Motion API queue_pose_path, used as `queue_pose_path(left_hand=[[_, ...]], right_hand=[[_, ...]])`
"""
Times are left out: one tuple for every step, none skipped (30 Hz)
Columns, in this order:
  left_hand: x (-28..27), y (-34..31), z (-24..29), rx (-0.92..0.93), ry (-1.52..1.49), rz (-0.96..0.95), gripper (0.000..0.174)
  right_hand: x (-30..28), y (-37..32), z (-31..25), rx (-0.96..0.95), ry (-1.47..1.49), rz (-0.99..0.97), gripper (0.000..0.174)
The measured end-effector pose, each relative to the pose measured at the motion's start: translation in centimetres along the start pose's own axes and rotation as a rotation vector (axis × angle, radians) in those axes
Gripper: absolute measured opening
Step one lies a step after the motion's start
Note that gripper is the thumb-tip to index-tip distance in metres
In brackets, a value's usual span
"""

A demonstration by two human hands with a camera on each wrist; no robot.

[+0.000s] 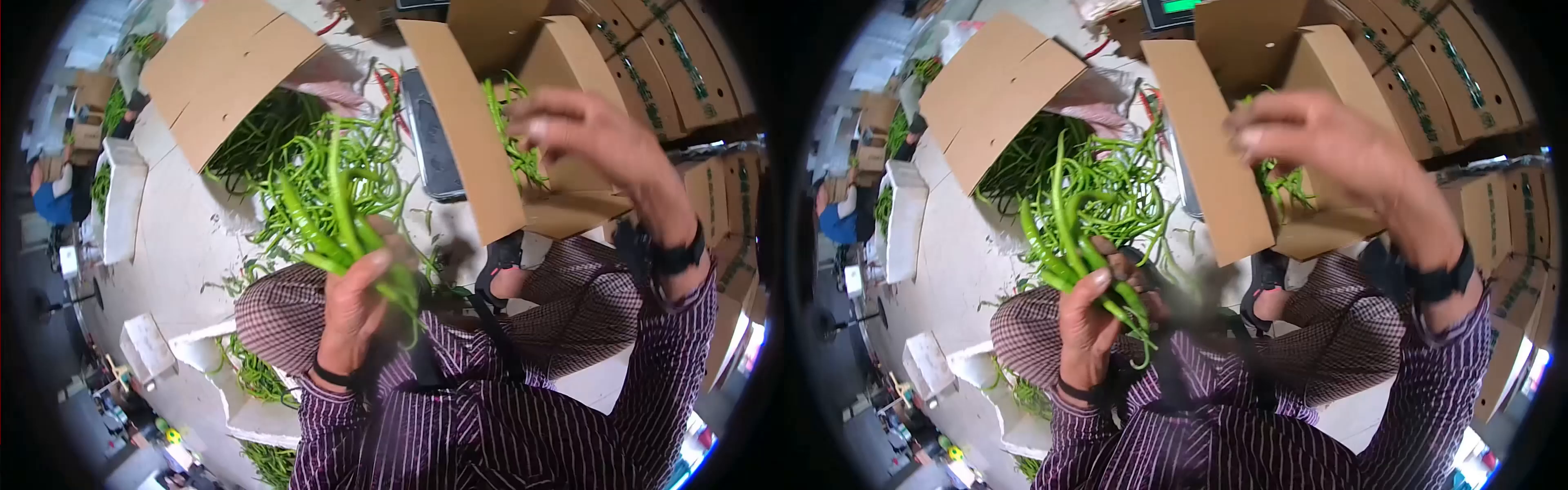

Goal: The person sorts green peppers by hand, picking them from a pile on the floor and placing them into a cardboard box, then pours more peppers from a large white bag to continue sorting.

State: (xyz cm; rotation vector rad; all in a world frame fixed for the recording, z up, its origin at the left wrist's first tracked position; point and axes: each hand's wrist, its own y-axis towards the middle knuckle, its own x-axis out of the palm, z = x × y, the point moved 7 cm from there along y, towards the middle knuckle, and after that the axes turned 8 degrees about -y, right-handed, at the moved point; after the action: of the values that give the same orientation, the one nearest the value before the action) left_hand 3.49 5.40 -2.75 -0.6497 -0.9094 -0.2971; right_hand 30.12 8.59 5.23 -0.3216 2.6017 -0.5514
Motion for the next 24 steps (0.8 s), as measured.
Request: queue_pose_path(left_hand=[[0.8,0.1,-1.1,-0.034,-0.035,-0.017,0.038],[1.3,0.1,-1.9,-0.053,-0.027,0.000,0.037],[0.3,-0.8,2.7,0.019,0.152,0.042,0.041],[0.5,-1.2,2.2,0.022,0.225,0.047,0.042],[0.6,-1.4,1.8,0.027,0.303,0.050,0.043],[0.5,-1.0,1.2,0.049,0.329,-0.026,0.042],[0.2,-1.0,1.0,0.048,0.506,-0.002,0.037],[-0.3,-1.2,0.9,0.106,0.610,0.008,0.035],[-0.9,-1.4,0.8,0.163,0.711,0.020,0.034],[-1.4,-1.7,1.1,0.170,0.702,0.025,0.034],[-1.7,-1.7,1.1,0.109,0.836,-0.019,0.035],[-1.8,-1.7,1.0,0.045,0.970,-0.062,0.037],[-1.8,-1.5,1.3,0.051,0.966,-0.054,0.037],[-1.3,-1.2,1.4,0.070,0.982,-0.048,0.037],[-0.8,-1.0,1.4,0.088,0.998,-0.043,0.037],[-0.3,-0.8,1.4,0.146,0.900,-0.052,0.047],[-0.5,-0.7,1.4,0.149,0.889,-0.053,0.047],[-0.4,-0.7,1.3,0.165,0.915,-0.093,0.056],[0.1,-0.8,1.2,0.178,0.941,-0.134,0.065],[1.3,-1.2,1.5,0.268,1.113,-0.191,0.074],[1.8,-1.3,1.7,0.270,1.103,-0.195,0.074],[2.3,-1.6,1.8,0.300,1.156,-0.209,0.078],[2.8,-1.9,1.9,0.328,1.212,-0.225,0.081],[3.1,-2.1,2.1,0.380,1.259,-0.228,0.075]], right_hand=[[2.2,-0.9,-0.9,0.039,0.052,-0.083,0.065],[4.2,-1.4,-1.6,0.011,0.082,-0.137,0.063],[8.8,0.5,-4.1,-0.156,0.184,-0.173,0.062],[10.8,0.1,-4.7,-0.040,0.179,-0.247,0.061],[12.7,-0.3,-5.1,0.072,0.176,-0.317,0.059],[14.5,-0.1,-4.7,0.080,0.159,-0.317,0.059],[16.2,1.1,-4.4,-0.111,0.098,-0.210,0.060],[17.6,1.9,-4.3,-0.301,0.036,-0.104,0.061],[19.4,2.6,-3.6,-0.304,0.028,-0.111,0.061],[19.9,3.0,-3.4,-0.359,0.073,0.033,0.057],[19.7,3.0,-3.3,-0.414,0.116,0.177,0.053],[19.9,2.6,-3.9,-0.294,0.481,0.018,0.042],[19.9,2.8,-4.1,-0.296,0.478,0.008,0.042],[19.5,2.9,-3.9,-0.252,0.509,0.006,0.037],[19.1,3.0,-3.4,-0.207,0.539,0.006,0.032],[18.7,3.3,-2.5,-0.215,0.507,0.015,0.031],[18.5,3.6,-2.1,-0.211,0.496,0.013,0.031],[18.5,3.8,-1.6,-0.149,0.818,-0.043,0.033],[18.6,3.9,-1.2,-0.081,1.140,-0.096,0.035],[18.5,5.0,1.2,-0.054,1.235,0.049,0.031],[18.3,5.4,2.3,-0.052,1.226,0.054,0.031],[18.1,5.7,2.9,-0.068,1.288,0.014,0.031],[18.0,5.7,3.3,-0.086,1.352,-0.025,0.031],[17.8,5.6,3.0,-0.048,1.374,-0.011,0.032]])
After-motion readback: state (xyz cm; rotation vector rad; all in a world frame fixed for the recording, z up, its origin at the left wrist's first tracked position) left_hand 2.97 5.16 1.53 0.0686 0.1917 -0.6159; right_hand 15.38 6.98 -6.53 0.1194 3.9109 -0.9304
